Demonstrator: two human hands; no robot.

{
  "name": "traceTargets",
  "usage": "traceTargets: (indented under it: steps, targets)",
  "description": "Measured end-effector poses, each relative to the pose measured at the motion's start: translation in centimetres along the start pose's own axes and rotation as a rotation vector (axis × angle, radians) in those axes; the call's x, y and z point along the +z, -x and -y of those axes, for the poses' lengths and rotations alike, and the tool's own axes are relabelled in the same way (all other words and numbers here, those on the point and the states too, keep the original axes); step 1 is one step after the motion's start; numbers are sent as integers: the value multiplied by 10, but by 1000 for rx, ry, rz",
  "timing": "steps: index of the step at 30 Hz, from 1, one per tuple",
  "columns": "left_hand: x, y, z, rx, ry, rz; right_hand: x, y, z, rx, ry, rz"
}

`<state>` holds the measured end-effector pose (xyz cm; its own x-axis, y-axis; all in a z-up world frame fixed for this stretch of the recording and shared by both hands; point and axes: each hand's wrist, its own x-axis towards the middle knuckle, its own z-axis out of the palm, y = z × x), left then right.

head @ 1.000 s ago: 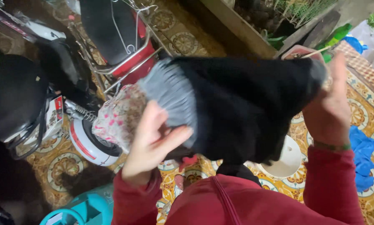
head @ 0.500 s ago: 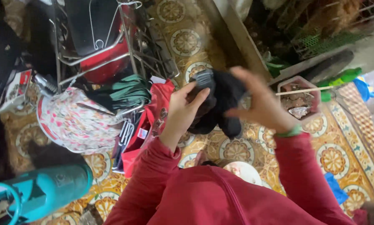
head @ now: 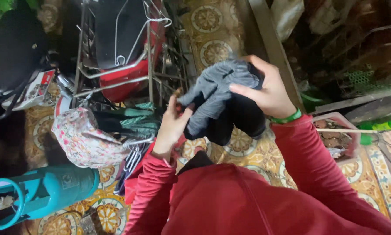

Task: The person is taking various items of clothing out of a bag and placing them onto wire hangers.

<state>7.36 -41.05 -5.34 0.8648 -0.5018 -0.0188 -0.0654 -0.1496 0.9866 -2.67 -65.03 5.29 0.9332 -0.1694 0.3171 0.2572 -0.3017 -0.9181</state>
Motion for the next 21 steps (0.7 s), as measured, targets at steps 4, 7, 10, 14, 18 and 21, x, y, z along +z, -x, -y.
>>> traceTargets:
  steps: [4,7,10,14,18,21]
  targets:
    - [-14,-33,23,-127,-186,33,-19,-36,-23,-11,-7,56]
    - [-23,-39,16,-63,154,49,-42,-68,-56,6,-42,38]
    - [-27,-47,-23,-53,824,-41,-52,-111,-96,26,-13,76]
    - [-20,-82,-24,-60,1190,-254,-32,-172,-192,213,116,650]
    - [-13,-121,11,-52,1205,-532,2,-243,-261,63,-90,833]
    - [-8,-140,19,-18,1078,-728,33,-318,-342,79,-35,597]
